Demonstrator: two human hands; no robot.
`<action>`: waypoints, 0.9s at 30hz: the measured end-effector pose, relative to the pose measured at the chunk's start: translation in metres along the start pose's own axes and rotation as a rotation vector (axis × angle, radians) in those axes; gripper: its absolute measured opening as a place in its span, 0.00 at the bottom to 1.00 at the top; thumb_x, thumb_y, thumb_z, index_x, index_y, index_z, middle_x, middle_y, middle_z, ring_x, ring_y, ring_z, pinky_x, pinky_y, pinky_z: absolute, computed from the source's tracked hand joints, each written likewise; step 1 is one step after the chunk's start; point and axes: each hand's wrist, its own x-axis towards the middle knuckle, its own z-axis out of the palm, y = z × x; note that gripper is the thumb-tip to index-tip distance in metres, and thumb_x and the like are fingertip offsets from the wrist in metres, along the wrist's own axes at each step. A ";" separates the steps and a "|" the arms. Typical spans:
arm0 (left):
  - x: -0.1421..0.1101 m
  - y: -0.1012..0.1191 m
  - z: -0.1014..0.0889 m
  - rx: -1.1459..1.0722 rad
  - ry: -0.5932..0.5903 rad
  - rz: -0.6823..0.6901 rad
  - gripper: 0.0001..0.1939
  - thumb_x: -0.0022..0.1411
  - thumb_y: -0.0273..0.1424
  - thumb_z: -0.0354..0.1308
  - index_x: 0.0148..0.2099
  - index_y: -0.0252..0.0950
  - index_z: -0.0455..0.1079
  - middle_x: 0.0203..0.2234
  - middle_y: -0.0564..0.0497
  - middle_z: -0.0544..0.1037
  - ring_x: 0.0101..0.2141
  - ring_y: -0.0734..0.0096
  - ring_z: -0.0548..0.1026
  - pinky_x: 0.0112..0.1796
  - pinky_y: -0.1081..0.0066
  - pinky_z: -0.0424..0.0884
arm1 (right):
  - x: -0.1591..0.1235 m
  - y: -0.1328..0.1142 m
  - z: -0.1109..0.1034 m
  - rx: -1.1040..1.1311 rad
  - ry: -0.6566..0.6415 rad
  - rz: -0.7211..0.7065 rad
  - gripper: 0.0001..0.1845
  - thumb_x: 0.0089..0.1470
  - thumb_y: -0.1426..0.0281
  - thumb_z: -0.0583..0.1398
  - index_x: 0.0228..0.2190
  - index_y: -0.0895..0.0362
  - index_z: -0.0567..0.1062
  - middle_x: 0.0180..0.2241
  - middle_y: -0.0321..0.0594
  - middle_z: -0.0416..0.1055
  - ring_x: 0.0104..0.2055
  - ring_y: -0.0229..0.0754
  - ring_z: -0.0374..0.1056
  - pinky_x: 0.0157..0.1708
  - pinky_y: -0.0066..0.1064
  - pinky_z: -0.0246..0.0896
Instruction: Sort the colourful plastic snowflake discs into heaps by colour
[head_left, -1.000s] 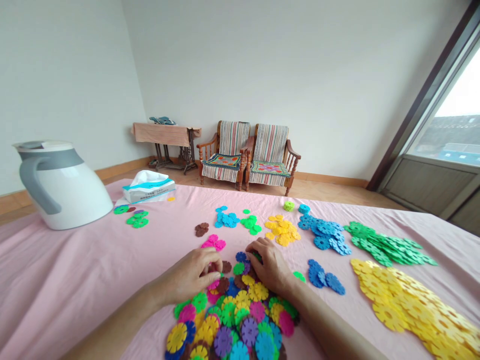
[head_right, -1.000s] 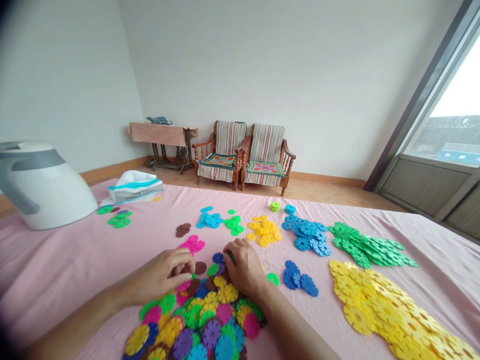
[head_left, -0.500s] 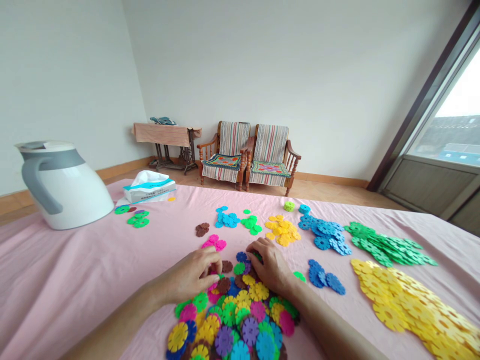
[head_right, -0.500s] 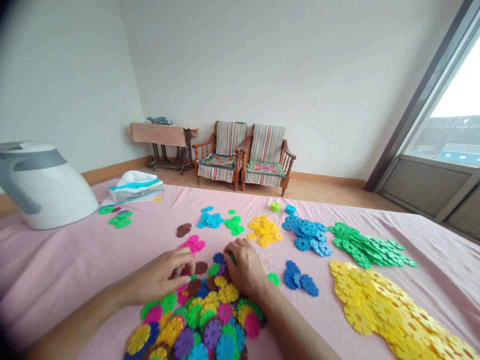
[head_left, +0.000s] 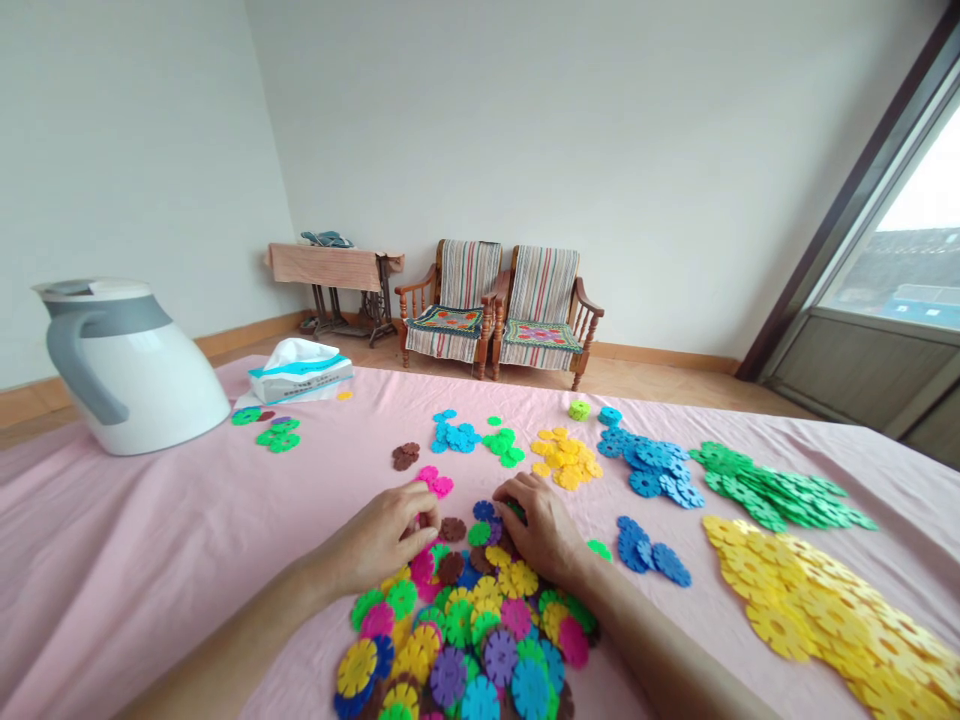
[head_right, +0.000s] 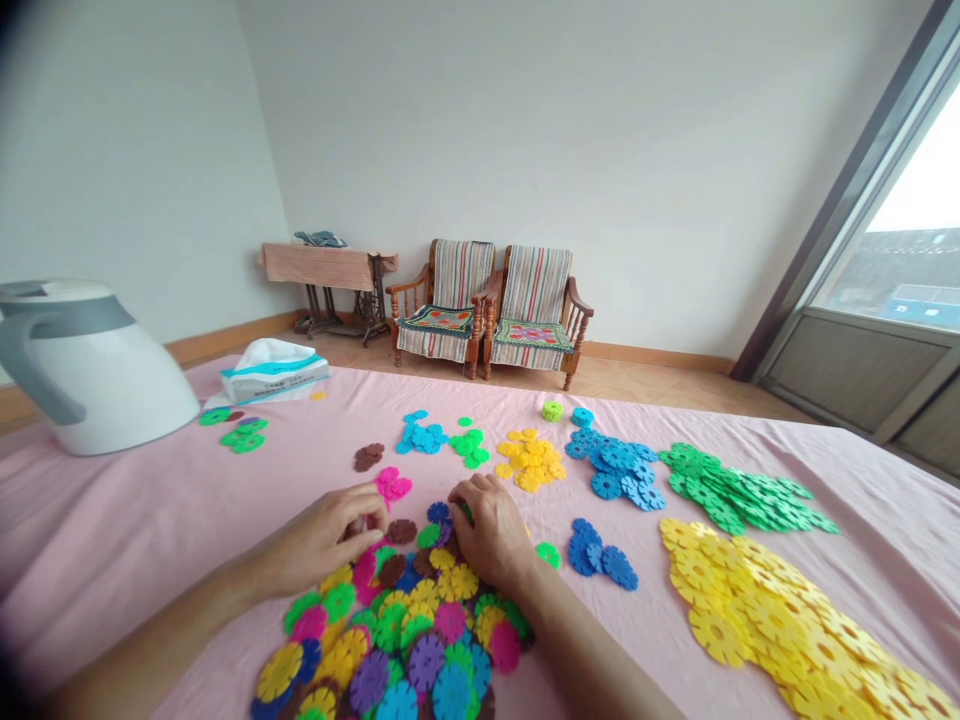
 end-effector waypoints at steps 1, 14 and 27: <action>0.000 -0.001 -0.001 -0.005 0.018 -0.010 0.07 0.59 0.28 0.48 0.30 0.35 0.65 0.28 0.52 0.67 0.27 0.73 0.67 0.30 0.75 0.60 | 0.000 0.000 0.000 0.001 -0.002 0.000 0.05 0.54 0.74 0.55 0.31 0.56 0.71 0.30 0.38 0.67 0.35 0.39 0.62 0.37 0.31 0.56; -0.005 0.007 -0.003 -0.013 -0.141 0.024 0.11 0.46 0.31 0.60 0.36 0.37 0.68 0.31 0.53 0.67 0.30 0.70 0.65 0.31 0.74 0.60 | 0.000 -0.001 -0.001 -0.001 -0.001 0.004 0.05 0.54 0.74 0.55 0.31 0.55 0.71 0.30 0.38 0.67 0.35 0.40 0.62 0.36 0.31 0.56; 0.001 0.008 0.005 -0.146 0.020 -0.030 0.04 0.55 0.28 0.50 0.29 0.35 0.63 0.23 0.54 0.67 0.24 0.74 0.65 0.26 0.76 0.59 | 0.000 0.002 0.002 0.012 0.014 0.008 0.05 0.54 0.73 0.55 0.30 0.55 0.72 0.30 0.38 0.68 0.35 0.40 0.62 0.37 0.31 0.57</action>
